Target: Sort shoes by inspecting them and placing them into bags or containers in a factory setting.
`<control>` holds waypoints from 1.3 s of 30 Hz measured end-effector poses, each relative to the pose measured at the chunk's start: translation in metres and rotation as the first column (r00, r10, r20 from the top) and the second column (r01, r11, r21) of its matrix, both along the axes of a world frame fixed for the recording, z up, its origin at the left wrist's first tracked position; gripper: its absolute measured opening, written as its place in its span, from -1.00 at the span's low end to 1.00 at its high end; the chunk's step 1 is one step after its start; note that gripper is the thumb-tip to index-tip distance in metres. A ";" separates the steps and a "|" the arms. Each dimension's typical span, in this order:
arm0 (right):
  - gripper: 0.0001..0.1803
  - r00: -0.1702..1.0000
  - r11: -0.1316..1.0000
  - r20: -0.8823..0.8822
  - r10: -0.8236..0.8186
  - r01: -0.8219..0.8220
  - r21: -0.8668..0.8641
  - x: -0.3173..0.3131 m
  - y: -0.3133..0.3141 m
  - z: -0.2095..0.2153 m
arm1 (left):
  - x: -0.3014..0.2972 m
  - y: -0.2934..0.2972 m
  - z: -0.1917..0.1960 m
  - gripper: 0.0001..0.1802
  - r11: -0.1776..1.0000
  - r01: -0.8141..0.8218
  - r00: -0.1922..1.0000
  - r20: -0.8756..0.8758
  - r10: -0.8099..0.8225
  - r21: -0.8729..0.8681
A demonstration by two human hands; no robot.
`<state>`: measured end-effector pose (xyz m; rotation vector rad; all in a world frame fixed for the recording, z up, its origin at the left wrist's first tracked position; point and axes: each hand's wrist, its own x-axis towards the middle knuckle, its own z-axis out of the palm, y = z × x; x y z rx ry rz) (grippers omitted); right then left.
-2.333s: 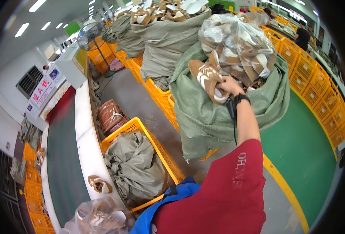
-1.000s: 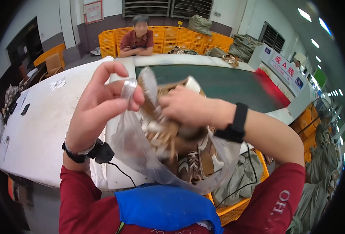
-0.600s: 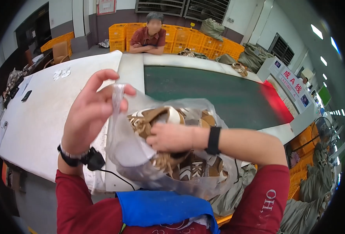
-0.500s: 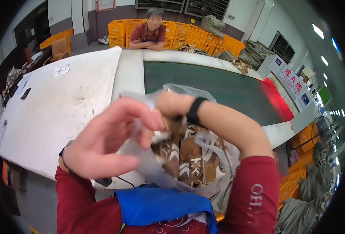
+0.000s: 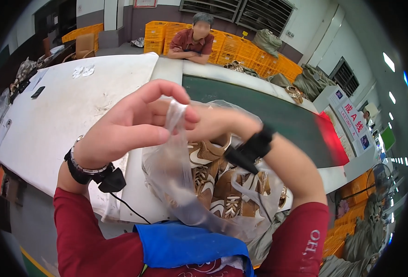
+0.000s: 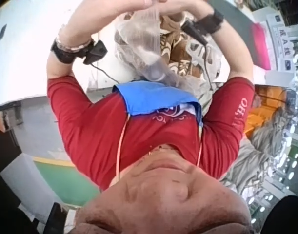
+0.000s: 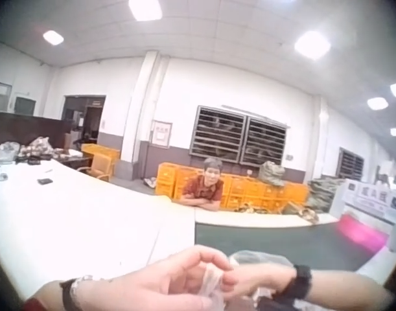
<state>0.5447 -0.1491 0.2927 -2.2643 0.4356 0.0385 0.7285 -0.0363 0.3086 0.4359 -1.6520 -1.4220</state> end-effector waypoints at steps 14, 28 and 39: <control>-0.58 0.980 0.911 0.055 0.189 -0.154 -0.384 -0.032 -0.004 -0.066 | -0.057 -0.017 -0.001 -0.61 0.975 0.165 0.965 0.229 -0.128 -0.151; 0.10 0.786 0.672 0.079 -0.613 0.571 -0.471 -0.196 0.148 -0.075 | -0.032 -0.058 -0.047 0.09 0.552 -0.108 0.678 0.345 0.649 -0.827; -0.89 0.440 -0.210 0.593 -0.674 0.656 -0.725 -0.241 0.156 -0.051 | -0.083 -0.087 -0.033 -0.79 0.973 0.138 0.925 0.328 -0.193 0.184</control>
